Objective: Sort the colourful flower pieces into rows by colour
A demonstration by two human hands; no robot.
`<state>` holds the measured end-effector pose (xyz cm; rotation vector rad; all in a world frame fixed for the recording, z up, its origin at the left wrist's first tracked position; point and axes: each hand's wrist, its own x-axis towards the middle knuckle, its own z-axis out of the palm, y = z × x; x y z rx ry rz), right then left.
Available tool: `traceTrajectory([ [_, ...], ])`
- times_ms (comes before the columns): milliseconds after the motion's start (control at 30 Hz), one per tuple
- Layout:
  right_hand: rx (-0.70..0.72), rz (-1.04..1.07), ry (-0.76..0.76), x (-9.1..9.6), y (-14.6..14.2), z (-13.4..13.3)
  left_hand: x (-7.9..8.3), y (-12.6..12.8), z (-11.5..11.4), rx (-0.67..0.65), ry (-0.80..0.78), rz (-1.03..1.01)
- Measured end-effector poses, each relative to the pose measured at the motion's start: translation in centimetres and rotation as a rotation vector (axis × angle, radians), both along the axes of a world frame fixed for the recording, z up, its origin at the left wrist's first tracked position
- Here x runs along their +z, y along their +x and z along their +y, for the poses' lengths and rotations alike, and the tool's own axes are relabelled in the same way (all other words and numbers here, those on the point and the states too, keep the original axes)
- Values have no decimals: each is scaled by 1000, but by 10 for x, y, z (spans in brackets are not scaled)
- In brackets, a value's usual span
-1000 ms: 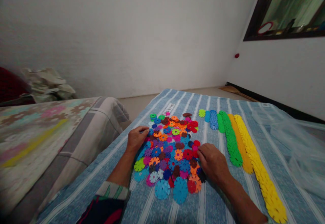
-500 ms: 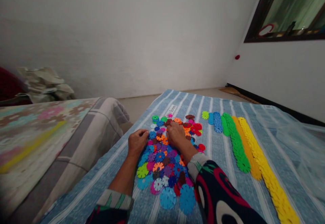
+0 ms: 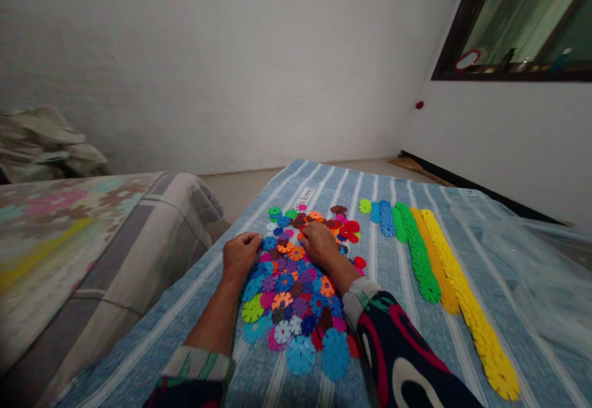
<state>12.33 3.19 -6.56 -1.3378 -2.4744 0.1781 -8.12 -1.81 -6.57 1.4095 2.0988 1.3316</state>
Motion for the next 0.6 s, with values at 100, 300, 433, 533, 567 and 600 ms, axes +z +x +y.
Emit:
traceTrajectory([
  [100,0,4,10,0,1,0,1,-1,1,-7,-11,16],
  [300,-31,-33,24,7,0,-3,4,-7,7,-7,-41,57],
  [433,-66,-60,32,9,-3,-3,4,-11,14,2,-54,92],
  [533,-79,-64,31,9,-5,-7,4,-11,14,-8,-44,94],
  [567,-80,-63,29,9,-5,-8,4,-10,14,-7,-38,93],
  [600,-82,-60,27,9,-5,-10,5,-10,14,-3,-34,91],
])
